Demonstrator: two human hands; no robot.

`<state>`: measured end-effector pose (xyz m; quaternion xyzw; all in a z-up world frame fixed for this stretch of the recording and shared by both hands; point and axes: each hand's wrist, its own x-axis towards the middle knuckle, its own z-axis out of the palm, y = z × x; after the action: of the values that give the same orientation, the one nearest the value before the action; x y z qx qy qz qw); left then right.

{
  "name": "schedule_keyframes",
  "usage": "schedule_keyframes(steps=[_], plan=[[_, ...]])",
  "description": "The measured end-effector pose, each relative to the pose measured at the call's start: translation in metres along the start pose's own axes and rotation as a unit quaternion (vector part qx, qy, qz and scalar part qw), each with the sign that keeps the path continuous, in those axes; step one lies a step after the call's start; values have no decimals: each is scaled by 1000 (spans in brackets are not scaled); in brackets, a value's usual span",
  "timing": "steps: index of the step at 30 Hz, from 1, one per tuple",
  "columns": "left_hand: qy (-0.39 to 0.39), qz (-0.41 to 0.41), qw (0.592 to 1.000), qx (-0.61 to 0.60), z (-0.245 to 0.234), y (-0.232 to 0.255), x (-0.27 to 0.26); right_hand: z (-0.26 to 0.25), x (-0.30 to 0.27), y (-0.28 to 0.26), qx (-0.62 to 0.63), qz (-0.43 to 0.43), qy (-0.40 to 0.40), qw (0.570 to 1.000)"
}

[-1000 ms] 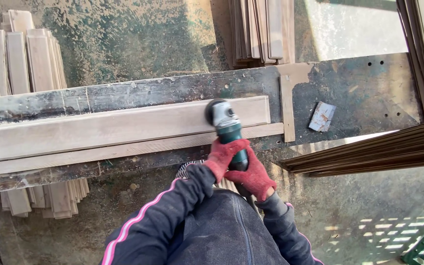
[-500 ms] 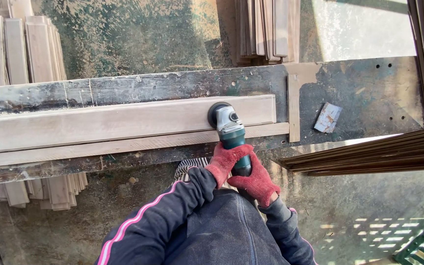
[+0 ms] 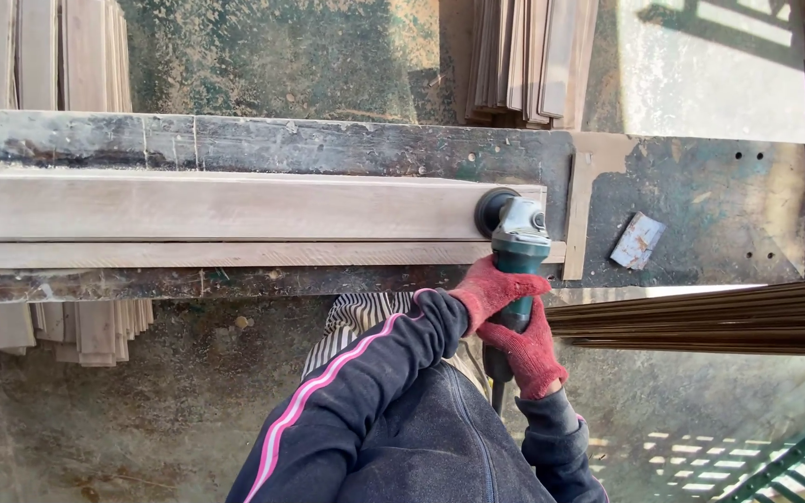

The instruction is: The recorder sands the edges and surface of a wooden board using a power sander followed by a manual sanding block.

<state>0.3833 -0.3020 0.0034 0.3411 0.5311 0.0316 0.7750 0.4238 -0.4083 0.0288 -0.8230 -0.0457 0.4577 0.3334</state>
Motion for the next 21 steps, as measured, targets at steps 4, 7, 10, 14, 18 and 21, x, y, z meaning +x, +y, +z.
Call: schedule_keyframes(steps=[4, 7, 10, 14, 18, 21], plan=[[57, 24, 995, -80, -33, 7, -23, 25, -16, -30, -31, -3, -54, 998], [124, 35, 984, -127, -67, 10, -38, 50, -19, -46, -214, 12, -131, 968], [195, 56, 968, -147, -108, -22, -24, 73, -30, -77, -240, -30, -211, 947], [248, 44, 957, -143, -142, -1, -48, 99, -17, -68, -298, -85, -251, 917], [222, 18, 966, -128, -129, -9, -32, 86, -33, -85, -284, -48, -225, 931], [145, 23, 981, -130, -93, -2, -32, 64, -30, -63, -218, 10, -163, 962]])
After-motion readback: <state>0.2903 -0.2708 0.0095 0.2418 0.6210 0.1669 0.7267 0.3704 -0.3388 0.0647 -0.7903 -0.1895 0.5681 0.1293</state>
